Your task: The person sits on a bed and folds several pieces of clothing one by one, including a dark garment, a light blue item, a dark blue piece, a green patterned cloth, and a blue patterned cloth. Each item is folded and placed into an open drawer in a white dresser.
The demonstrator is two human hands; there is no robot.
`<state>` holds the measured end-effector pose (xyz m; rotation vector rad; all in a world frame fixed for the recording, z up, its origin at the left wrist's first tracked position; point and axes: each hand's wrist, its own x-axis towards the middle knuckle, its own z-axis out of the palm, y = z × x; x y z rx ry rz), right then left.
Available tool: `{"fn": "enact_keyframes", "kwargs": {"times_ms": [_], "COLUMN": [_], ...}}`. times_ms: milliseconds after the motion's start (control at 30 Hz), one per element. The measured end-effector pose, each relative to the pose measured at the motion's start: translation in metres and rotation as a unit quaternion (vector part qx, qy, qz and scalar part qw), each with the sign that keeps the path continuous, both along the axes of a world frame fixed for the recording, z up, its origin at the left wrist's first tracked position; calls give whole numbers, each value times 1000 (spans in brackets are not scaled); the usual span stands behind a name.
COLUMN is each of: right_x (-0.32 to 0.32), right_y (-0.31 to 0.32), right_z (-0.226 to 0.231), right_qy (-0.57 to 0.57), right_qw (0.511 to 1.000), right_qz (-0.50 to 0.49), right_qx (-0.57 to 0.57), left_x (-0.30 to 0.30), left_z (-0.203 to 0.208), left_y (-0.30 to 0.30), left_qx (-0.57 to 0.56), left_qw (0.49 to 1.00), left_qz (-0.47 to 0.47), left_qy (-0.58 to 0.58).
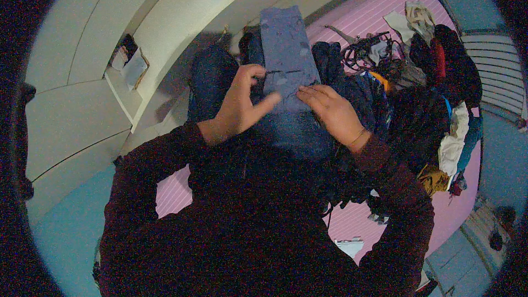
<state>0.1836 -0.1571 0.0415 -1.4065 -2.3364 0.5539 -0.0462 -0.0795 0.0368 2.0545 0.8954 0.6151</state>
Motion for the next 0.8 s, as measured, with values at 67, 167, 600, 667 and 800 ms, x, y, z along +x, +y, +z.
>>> {"fn": "enact_keyframes", "kwargs": {"times_ms": [67,167,600,667,800], "right_x": [3,8,9,7,-14], "right_y": [3,12,42,34,10], "right_z": [1,5,-7,2,8], "right_qy": [42,94,153,5,75], "right_qw": [999,993,940,971,982], "right_qz": [-10,-26,-269,-202,-171], "right_qx": [-24,-70,-141,129,26], "left_x": [0,6,12,15,21], "left_z": [2,0,-45,-47,-39], "left_y": [0,5,34,39,44], "left_qx": [172,173,-244,-249,-283], "left_qw": [980,963,969,968,957], "left_qz": [-97,-189,11,15,17], "left_qy": [17,83,-28,-22,63]}}
